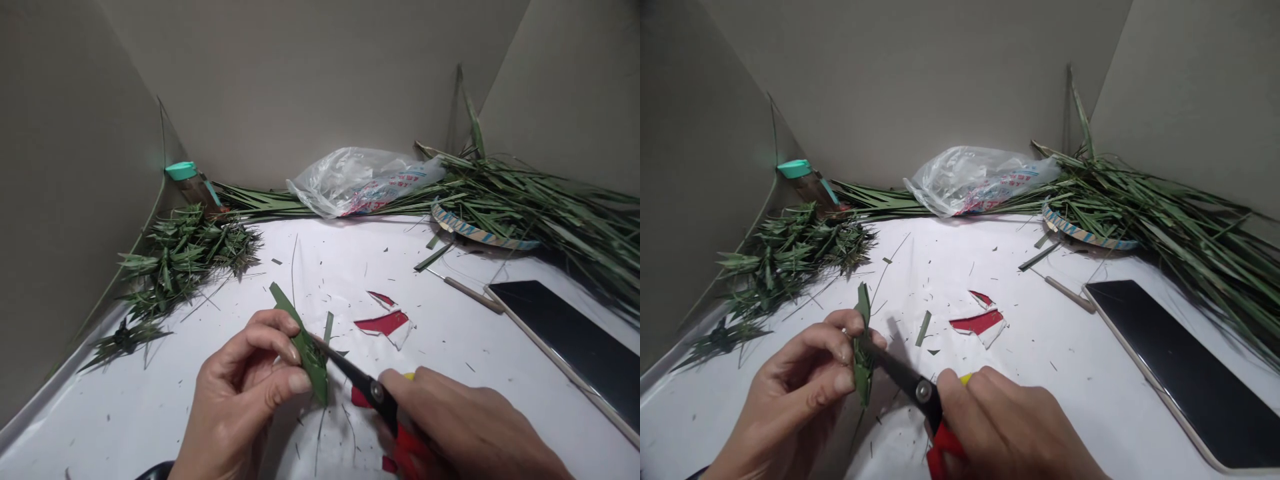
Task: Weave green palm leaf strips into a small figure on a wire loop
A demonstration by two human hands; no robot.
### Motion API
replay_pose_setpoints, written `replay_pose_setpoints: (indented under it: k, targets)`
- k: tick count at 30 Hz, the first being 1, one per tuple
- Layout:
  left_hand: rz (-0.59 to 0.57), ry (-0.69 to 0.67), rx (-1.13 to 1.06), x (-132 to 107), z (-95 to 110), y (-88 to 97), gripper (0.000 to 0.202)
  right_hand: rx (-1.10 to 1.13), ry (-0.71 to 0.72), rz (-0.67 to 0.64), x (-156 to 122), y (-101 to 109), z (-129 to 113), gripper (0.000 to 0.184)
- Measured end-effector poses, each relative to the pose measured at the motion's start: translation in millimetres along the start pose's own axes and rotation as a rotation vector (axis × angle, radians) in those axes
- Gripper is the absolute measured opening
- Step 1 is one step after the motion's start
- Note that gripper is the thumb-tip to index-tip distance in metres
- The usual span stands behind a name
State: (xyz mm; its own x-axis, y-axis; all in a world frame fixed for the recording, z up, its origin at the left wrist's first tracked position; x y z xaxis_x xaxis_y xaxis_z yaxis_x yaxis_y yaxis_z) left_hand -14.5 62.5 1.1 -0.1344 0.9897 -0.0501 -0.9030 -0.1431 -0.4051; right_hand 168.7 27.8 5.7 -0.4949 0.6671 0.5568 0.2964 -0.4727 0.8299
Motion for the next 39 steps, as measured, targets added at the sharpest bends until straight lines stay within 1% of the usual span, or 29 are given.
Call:
replay_pose_setpoints:
  k: [1,3,5,6,7,9,11,13,16,18,20,21,23,26,28,30,33,35,36,39]
  targets:
    - [0.006,-0.016,0.032,0.6,1.3,0.7,0.016,0.027,-0.017,-0.018,0.7,-1.5,3.8,0.025]
    - [-0.002,-0.083,0.108,1.6,6.4,0.3,0.016,0.054,-0.065,-0.008,2.4,-1.2,15.9,0.024]
    - [-0.061,-0.178,0.234,1.5,12.4,-4.2,0.015,0.033,-0.082,-0.023,4.0,-3.5,28.5,0.027]
    - [-0.102,-0.234,0.316,0.8,15.0,-7.6,0.014,-0.006,-0.099,-0.064,4.3,-7.7,35.7,0.027]
    - [-0.153,-0.288,0.398,-0.3,16.7,-11.6,0.014,-0.057,-0.124,-0.121,4.1,-13.4,43.0,0.027]
    - [-0.280,-0.423,0.591,-5.0,18.7,-21.8,0.016,-0.160,-0.155,-0.184,3.3,-22.0,54.8,0.028]
    - [-0.421,-0.577,0.775,-12.3,18.2,-32.7,0.024,-0.184,-0.162,-0.233,2.6,-29.9,61.6,0.028]
    - [-0.537,-0.683,0.898,-18.8,15.7,-40.7,0.030,-0.160,-0.173,-0.267,1.7,-35.5,66.1,0.026]
    - [-0.688,-0.821,1.034,-27.6,11.9,-51.2,0.030,-0.118,-0.198,-0.276,0.3,-39.8,71.3,0.027]
    - [-0.793,-0.952,1.125,-34.9,8.6,-59.2,0.029,-0.087,-0.201,-0.259,-0.8,-42.0,73.5,0.028]
    - [-0.867,-1.078,1.199,-40.3,4.6,-66.3,0.028,-0.037,-0.208,-0.253,-2.3,-46.0,75.5,0.029]
    - [-0.887,-1.132,1.228,-41.7,2.6,-69.5,0.028,-0.001,-0.215,-0.251,-2.9,-48.1,76.4,0.029]
    - [-0.888,-1.212,1.276,-42.2,0.0,-75.9,0.025,0.066,-0.228,-0.239,-3.3,-51.1,77.7,0.029]
    - [-0.834,-1.297,1.303,-41.4,0.7,-85.6,0.022,0.141,-0.221,-0.197,-0.4,-49.2,76.2,0.028]
    - [-0.797,-1.329,1.294,-40.7,2.8,-91.5,0.022,0.181,-0.222,-0.164,3.4,-42.5,74.0,0.029]
    - [-0.743,-1.337,1.259,-38.1,6.5,-95.5,0.024,0.237,-0.231,-0.128,8.1,-31.0,70.4,0.030]
    - [-0.611,-1.291,1.159,-28.4,14.6,-96.4,0.026,0.360,-0.225,-0.103,16.0,-11.8,60.7,0.030]
    - [-0.544,-1.235,1.084,-20.8,18.7,-95.7,0.024,0.464,-0.250,-0.096,20.1,-1.9,55.9,0.033]
    - [-0.532,-1.207,1.053,-17.8,19.9,-96.0,0.022,0.575,-0.281,-0.067,21.4,2.3,55.3,0.033]
    - [-0.546,-1.120,1.000,-11.5,21.6,-99.9,0.020,0.699,-0.310,0.010,23.5,10.9,54.0,0.022]
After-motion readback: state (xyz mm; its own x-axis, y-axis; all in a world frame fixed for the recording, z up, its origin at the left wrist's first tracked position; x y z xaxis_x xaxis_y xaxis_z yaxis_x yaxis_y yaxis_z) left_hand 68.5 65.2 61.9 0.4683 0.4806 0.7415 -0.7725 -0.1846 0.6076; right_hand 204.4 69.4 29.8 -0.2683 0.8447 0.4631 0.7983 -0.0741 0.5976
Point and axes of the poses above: each hand's wrist, its own x-axis towards the middle knuckle, its own y-axis out of the back of the hand, z = x × y, the point moved 7 cm from there along x, towards the middle knuckle, and after that the axes turned 9 degrees about -x, right-handed, at the moved point
